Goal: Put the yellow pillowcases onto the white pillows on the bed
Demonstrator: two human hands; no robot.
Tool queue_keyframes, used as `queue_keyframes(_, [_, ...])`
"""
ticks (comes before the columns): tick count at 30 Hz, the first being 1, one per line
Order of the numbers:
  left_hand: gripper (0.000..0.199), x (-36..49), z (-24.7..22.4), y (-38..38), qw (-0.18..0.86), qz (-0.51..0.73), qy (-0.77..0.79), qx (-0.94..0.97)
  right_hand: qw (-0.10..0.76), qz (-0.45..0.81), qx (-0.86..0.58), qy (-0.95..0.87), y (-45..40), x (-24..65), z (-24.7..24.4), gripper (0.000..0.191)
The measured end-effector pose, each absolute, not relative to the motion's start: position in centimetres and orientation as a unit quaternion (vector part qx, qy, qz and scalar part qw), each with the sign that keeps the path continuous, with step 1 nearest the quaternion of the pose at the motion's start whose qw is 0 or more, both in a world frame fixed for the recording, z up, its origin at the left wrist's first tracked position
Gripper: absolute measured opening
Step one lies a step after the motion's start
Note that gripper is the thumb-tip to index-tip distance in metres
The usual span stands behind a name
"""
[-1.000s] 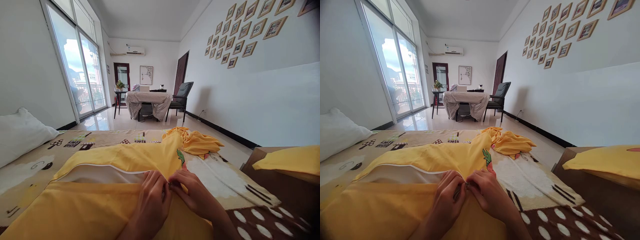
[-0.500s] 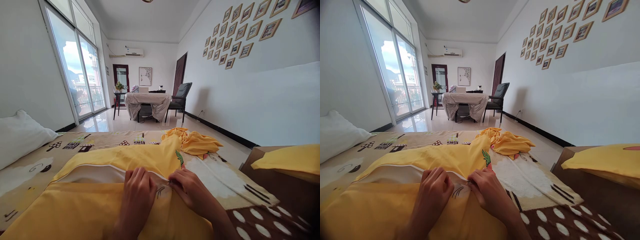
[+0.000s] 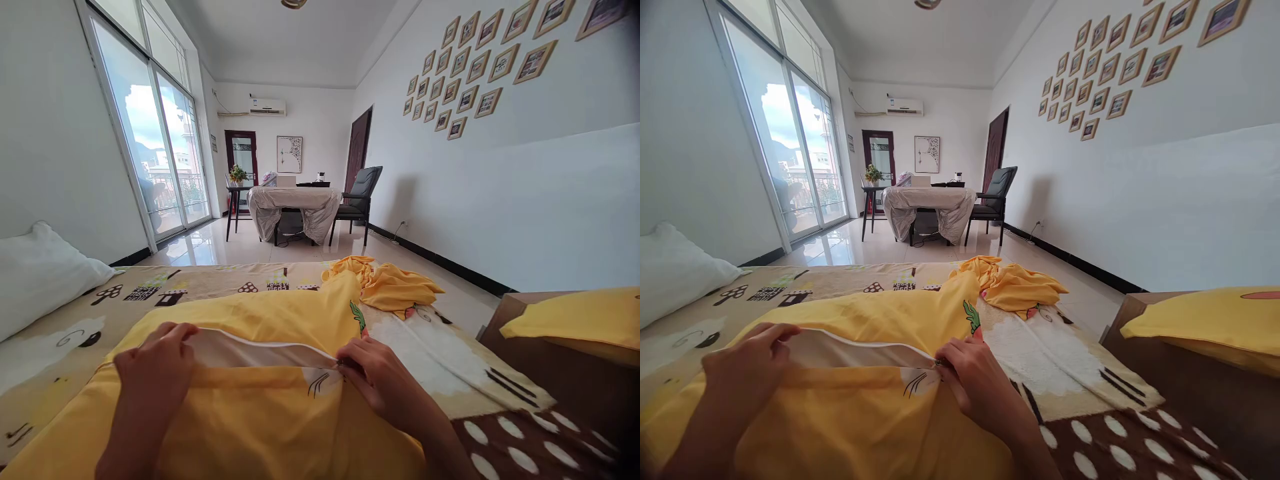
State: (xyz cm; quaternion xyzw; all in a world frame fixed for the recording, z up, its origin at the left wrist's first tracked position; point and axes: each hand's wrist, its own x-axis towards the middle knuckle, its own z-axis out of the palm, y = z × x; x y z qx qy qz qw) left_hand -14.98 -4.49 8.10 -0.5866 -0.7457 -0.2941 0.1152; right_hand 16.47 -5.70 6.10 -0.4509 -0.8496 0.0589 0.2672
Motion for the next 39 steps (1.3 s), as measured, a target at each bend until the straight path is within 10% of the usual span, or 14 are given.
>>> queue_keyframes(10, [0.020,-9.1,8.7,-7.4,0.265,-0.476,-0.515,-0.661,0.266,0.056,-0.456,-0.847,-5.8,16.2,6.1,0.016])
queue_keyframes(19, [0.006,0.8,4.3,-7.4,0.068,-0.395,-0.415,-0.817,0.281,-0.008,-0.402,-0.871,-6.3,15.6,5.6,0.020])
queue_keyframes(39, [0.010,4.1,7.2,-8.8,0.278,-0.285,-0.417,-0.817,0.300,0.043,-0.396,-0.867,-7.1,19.9,6.7,0.020])
